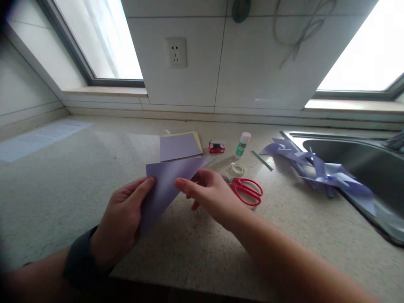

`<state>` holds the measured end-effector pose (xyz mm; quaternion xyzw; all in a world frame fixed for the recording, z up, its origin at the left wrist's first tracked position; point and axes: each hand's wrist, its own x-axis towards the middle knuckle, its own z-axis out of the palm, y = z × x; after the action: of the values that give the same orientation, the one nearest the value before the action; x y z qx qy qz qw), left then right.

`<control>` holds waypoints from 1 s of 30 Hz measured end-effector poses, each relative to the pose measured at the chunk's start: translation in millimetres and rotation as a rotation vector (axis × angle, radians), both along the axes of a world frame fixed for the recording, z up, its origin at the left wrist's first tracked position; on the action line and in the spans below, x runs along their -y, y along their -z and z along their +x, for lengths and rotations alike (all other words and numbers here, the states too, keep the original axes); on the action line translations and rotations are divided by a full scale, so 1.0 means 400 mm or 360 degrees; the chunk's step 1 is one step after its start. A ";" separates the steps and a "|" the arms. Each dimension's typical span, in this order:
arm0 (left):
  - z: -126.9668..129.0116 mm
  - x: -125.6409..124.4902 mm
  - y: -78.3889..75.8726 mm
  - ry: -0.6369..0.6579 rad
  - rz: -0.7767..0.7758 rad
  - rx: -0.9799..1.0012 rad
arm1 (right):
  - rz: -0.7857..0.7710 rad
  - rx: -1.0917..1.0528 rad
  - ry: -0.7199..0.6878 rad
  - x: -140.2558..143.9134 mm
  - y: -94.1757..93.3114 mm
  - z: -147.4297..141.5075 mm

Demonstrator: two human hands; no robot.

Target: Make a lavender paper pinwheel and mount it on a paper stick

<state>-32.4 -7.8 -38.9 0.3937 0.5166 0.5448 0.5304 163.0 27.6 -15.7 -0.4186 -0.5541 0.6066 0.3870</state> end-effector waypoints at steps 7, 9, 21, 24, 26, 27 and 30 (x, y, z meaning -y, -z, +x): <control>0.003 0.006 -0.008 0.0078 0.0027 0.0001 | -0.0004 -0.0082 0.0143 0.014 0.021 -0.039; 0.005 0.008 -0.012 0.0075 0.0050 0.0002 | -0.0016 -0.0156 0.0219 0.010 0.023 -0.033; 0.004 0.011 -0.018 0.0008 0.0035 -0.0126 | 0.0075 -0.0384 0.0601 -0.006 0.009 -0.005; 0.006 0.014 -0.019 0.0005 0.0034 -0.0140 | 0.0096 -0.0433 0.0648 -0.007 0.001 -0.001; 0.007 0.016 -0.019 0.0015 0.0016 -0.0120 | 0.0097 -0.0462 0.0683 -0.008 -0.005 0.000; 0.007 0.016 -0.020 0.0018 0.0008 -0.0114 | 0.0097 -0.0480 0.0704 -0.008 -0.007 0.001; 0.007 0.017 -0.020 -0.0009 0.0015 -0.0141 | 0.0106 -0.0517 0.0754 -0.009 -0.013 0.002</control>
<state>-29.5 -14.6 -31.0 0.4185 0.5382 0.5308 0.5035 163.9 31.0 -10.5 -0.4208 -0.3913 0.5399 0.6150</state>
